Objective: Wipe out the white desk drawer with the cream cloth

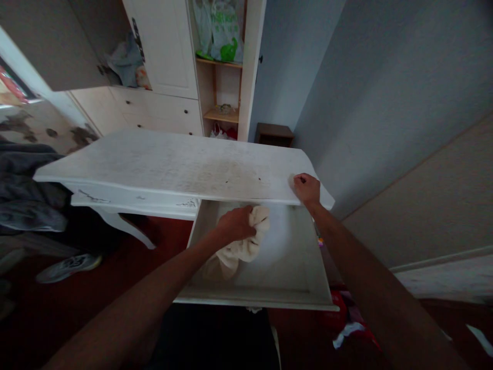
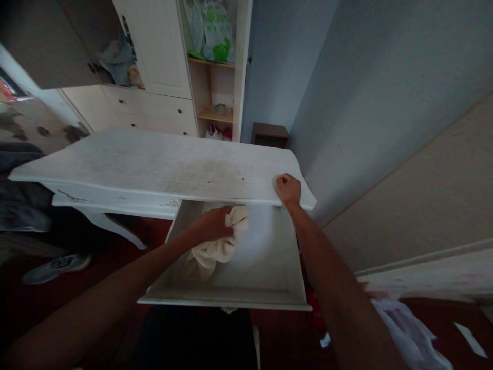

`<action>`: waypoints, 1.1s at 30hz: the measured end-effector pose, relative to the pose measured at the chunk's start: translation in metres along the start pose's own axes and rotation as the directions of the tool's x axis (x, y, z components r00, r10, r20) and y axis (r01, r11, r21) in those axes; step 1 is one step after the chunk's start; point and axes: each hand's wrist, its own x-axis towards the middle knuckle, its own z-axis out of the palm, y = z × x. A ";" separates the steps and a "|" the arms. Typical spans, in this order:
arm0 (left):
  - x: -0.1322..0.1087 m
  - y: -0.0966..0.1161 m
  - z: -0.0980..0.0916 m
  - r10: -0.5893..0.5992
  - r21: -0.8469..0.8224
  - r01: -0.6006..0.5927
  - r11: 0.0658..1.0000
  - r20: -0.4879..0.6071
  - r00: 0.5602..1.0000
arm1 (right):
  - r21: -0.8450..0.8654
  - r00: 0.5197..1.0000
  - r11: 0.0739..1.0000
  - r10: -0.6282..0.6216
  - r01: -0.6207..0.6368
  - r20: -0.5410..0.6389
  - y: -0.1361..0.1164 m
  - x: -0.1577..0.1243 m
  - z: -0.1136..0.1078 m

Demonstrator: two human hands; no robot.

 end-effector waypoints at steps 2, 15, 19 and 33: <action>-0.011 -0.015 -0.029 -0.011 -0.279 0.013 0.960 0.012 1.000 | -0.007 1.000 1.000 0.004 -0.004 -0.002 0.000 -0.001 0.000; 0.027 -0.141 -0.169 0.126 -0.003 -0.321 0.947 -0.915 0.383 | -0.036 0.999 0.999 -0.011 0.010 -0.031 -0.001 -0.005 0.002; 0.059 -0.134 -0.118 0.172 -0.020 -0.234 0.972 -0.616 0.769 | -0.045 0.999 0.999 -0.022 0.021 -0.027 -0.001 -0.005 0.002; 0.053 -0.151 -0.065 -0.193 -0.382 -0.255 0.888 -0.814 0.548 | 0.107 0.999 0.994 0.015 -0.009 -0.051 0.006 -0.002 0.004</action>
